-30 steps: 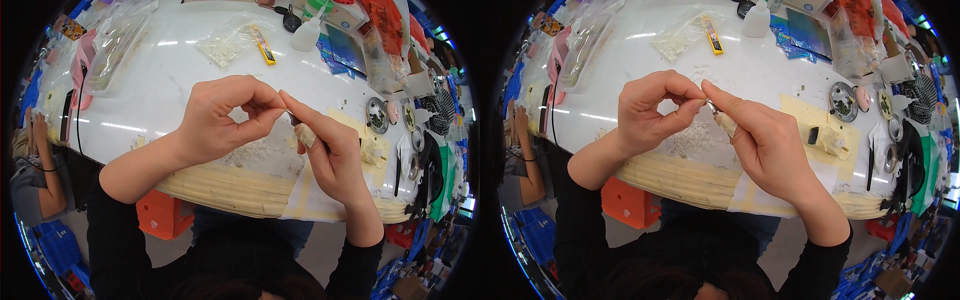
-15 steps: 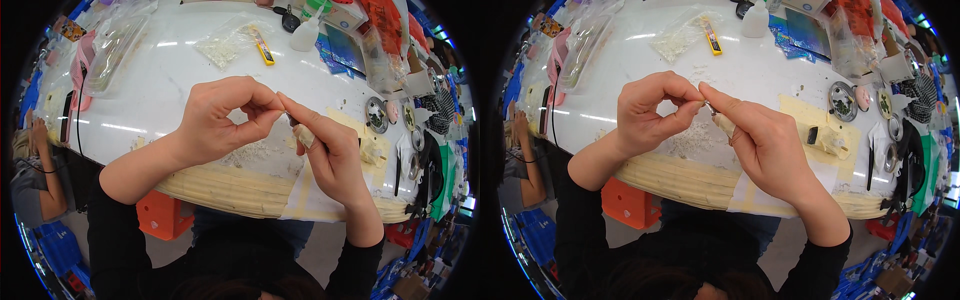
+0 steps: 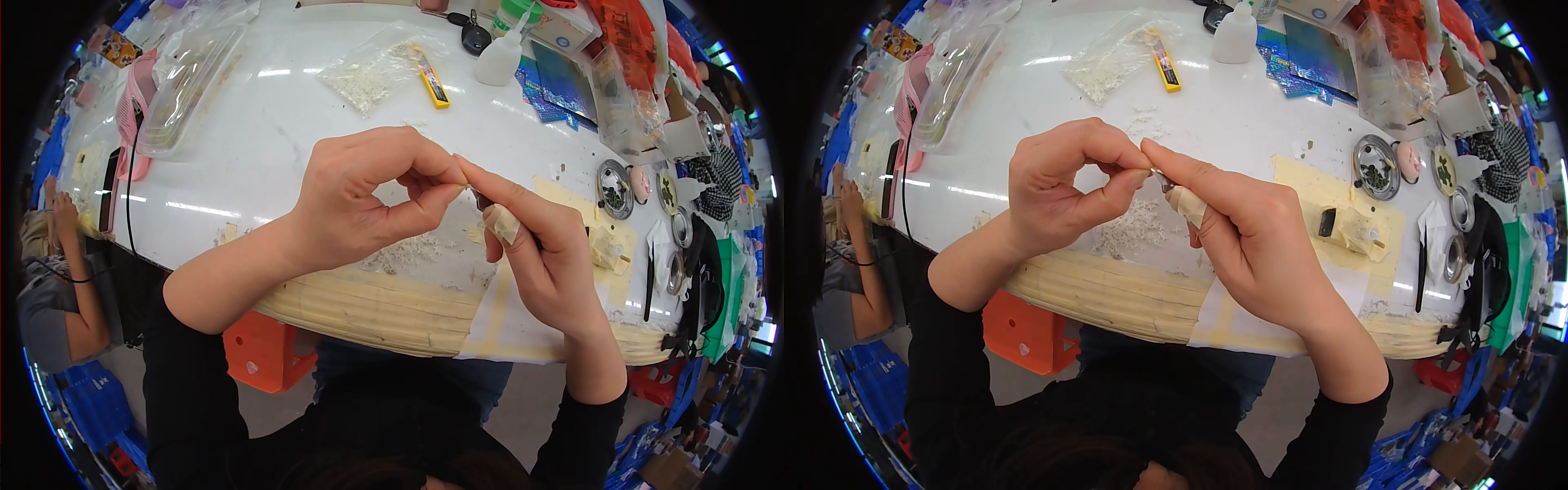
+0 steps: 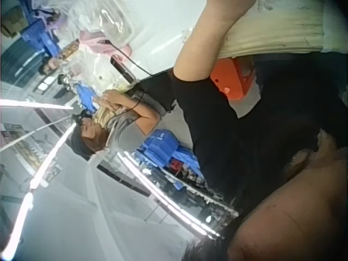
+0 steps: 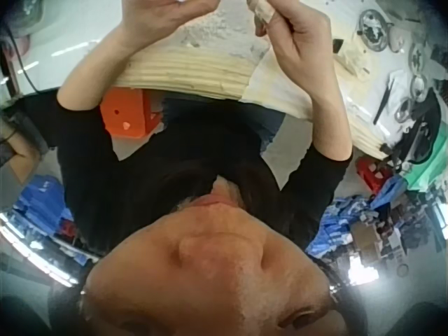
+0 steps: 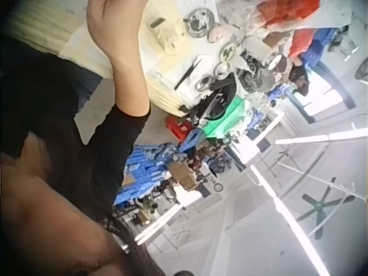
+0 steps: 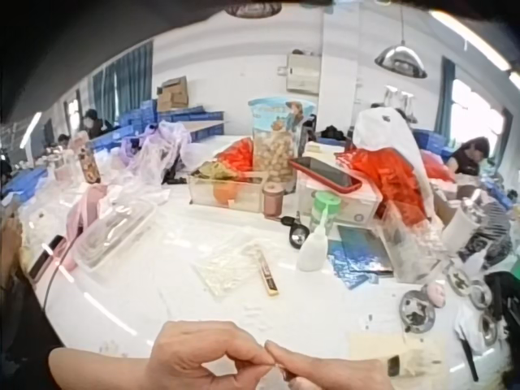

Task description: The recorder uses a small manual tool to file or debur white plastic components at a factory workbench.

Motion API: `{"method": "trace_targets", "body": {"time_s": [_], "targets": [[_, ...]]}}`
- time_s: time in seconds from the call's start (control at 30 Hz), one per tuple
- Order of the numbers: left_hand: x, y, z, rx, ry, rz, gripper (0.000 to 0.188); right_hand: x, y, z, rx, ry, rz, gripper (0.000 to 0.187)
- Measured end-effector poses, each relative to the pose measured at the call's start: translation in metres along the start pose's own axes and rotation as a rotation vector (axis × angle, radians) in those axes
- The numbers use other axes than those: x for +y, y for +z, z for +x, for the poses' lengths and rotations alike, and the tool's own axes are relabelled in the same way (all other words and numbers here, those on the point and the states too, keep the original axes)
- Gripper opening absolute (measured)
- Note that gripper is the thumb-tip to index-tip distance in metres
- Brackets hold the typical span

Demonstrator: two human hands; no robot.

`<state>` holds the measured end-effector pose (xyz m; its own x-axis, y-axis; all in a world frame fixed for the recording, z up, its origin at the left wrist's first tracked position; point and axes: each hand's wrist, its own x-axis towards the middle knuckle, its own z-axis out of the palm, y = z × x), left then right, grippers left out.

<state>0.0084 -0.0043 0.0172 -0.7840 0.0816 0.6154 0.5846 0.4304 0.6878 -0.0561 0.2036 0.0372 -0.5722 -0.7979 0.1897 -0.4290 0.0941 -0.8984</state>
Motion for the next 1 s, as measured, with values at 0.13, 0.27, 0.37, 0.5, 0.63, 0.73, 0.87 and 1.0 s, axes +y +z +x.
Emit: {"method": "trace_targets", "body": {"time_s": [0.13,0.27,0.37,0.5,0.63,0.73,0.87,1.0], "targets": [[-0.0001,0.0005,-0.0001,0.012,-0.001,0.005,0.014,0.0008,0.0004,0.0000,0.002,0.002,0.006,0.060],[-0.0013,0.0007,-0.0003,0.009,0.012,0.016,0.015,0.0020,0.0005,-0.0006,0.008,0.004,0.001,0.062],[-0.0003,-0.0001,0.0001,0.006,0.023,0.030,0.015,0.0022,0.0008,-0.0005,0.010,-0.003,0.005,0.063],[-0.0008,0.0004,-0.0001,0.009,0.039,0.040,0.016,0.0006,-0.0004,-0.0003,-0.002,0.001,-0.011,0.062],[-0.0014,-0.0005,0.0000,0.005,0.065,0.057,0.017,0.0001,-0.0005,-0.0002,-0.004,0.009,-0.008,0.061],[-0.0010,-0.0003,0.0003,0.005,0.072,0.047,0.017,0.0012,-0.0013,-0.0003,-0.012,0.010,0.012,0.061],[-0.0017,-0.0008,0.0012,0.000,0.115,0.056,0.017,0.0003,-0.0025,-0.0007,-0.030,0.022,0.042,0.060],[-0.0022,-0.0014,0.0008,0.004,0.121,0.041,0.018,-0.0013,-0.0026,0.0002,-0.037,0.053,0.092,0.057]]}}
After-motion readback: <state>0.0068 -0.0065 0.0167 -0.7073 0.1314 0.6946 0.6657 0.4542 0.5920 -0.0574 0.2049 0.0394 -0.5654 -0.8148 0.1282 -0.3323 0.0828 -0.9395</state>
